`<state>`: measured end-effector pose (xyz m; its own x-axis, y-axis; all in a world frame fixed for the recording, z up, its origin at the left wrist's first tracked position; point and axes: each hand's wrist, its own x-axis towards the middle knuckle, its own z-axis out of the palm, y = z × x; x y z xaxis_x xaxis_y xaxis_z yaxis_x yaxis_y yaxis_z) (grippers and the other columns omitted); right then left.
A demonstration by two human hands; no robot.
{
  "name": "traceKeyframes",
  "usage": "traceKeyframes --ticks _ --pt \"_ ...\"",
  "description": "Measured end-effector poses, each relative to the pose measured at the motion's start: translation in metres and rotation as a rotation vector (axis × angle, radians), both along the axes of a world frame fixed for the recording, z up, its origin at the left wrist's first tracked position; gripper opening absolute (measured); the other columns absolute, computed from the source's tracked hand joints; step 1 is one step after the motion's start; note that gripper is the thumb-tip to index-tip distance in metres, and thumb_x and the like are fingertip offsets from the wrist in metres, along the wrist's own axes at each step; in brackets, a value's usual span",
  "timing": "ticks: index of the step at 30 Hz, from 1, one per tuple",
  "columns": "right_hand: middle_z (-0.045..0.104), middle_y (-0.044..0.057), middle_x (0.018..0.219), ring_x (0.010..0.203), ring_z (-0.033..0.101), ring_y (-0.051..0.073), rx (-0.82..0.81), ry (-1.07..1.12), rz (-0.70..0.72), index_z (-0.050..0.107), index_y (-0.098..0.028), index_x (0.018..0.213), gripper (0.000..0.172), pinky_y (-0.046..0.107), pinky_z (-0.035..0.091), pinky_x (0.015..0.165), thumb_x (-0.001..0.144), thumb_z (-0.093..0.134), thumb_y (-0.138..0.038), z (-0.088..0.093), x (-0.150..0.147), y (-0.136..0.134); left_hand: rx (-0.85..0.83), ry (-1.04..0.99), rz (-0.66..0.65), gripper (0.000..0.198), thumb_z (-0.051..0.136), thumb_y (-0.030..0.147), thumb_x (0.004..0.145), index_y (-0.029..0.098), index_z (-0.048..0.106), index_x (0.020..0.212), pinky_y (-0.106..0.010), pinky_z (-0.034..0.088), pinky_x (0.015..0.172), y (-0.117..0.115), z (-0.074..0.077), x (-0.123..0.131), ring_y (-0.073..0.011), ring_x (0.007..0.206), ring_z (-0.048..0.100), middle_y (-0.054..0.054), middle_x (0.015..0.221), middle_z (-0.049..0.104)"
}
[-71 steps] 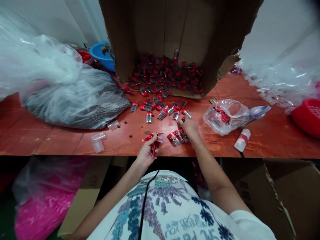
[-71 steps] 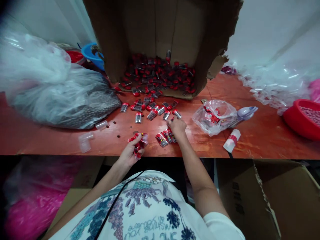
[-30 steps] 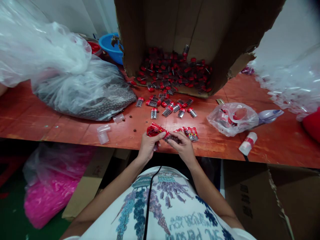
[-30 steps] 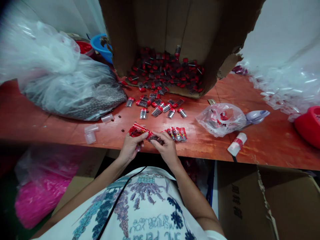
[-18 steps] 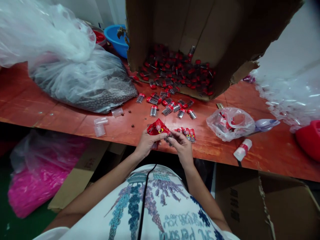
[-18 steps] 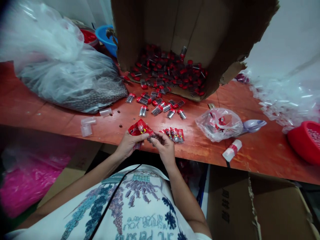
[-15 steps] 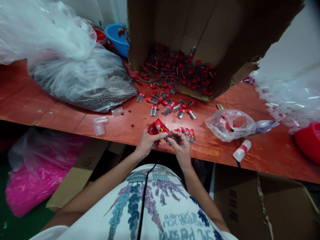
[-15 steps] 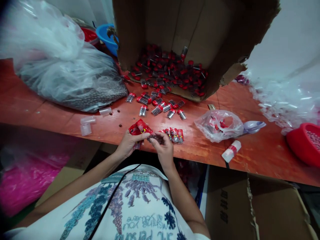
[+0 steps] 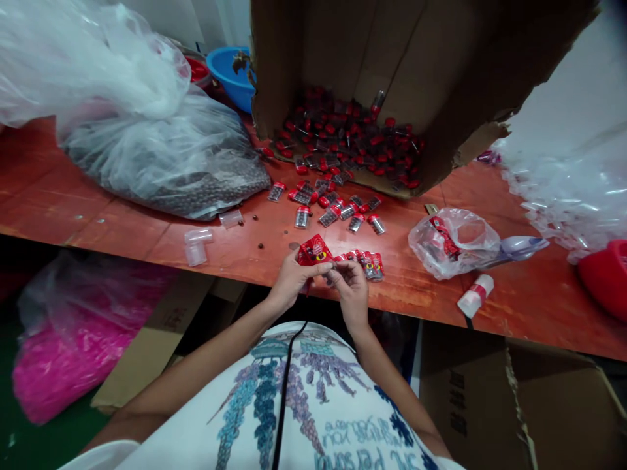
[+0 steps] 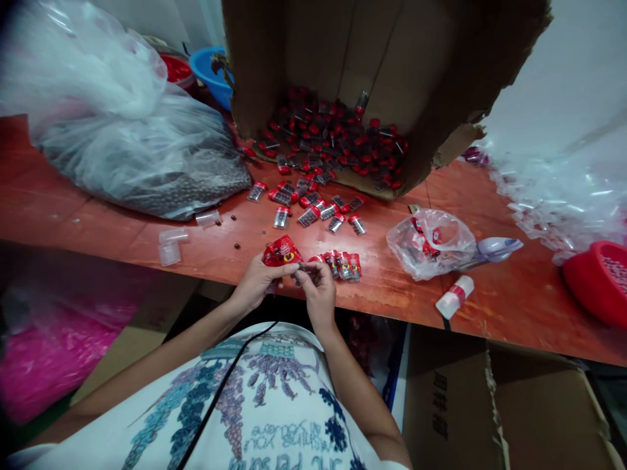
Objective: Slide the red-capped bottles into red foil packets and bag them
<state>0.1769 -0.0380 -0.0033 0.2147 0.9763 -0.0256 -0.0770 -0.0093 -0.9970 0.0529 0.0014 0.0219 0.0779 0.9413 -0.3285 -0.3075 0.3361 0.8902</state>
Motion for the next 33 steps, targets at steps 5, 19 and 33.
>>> traceKeyframes --ticks 5,19,33 --pt "0.064 0.003 0.101 0.088 0.062 0.017 -0.048 0.034 0.173 0.059 -0.024 0.106 0.033 0.032 0.053 0.078 0.074 0.069 -0.03 -0.001 0.017 0.0 -0.007 0.013 0.082 0.03 0.083 0.028 0.054 0.016 0.058 0.066 -0.019 0.035 0.036 0.002 0.0 -0.008 -0.007 0.036 0.045 0.003 0.052 0.057" --pt "0.049 0.004 0.132 0.098 0.06 0.019 0.053 -0.046 0.27 0.058 -0.031 0.122 0.053 0.034 0.05 0.088 0.072 0.073 -0.024 -0.007 0.026 0.002 -0.015 0.065 -0.13 0.032 0.081 0.029 0.056 0.014 0.062 0.078 -0.019 0.038 0.036 -0.004 -0.004 -0.013 -0.0071 0.039 0.048 0.001 0.063 0.064" --pt "0.065 0.006 0.112 0.102 0.06 0.02 0.104 -0.35 -0.014 0.065 -0.025 0.115 0.034 0.037 0.047 0.092 0.082 0.062 -0.028 -0.033 0.048 0.001 -0.242 -0.15 -0.102 0.029 0.077 0.019 0.064 0.013 0.065 0.089 -0.02 0.049 0.045 -0.001 -0.021 0.001 -0.0154 0.059 0.065 -0.008 0.076 0.071"
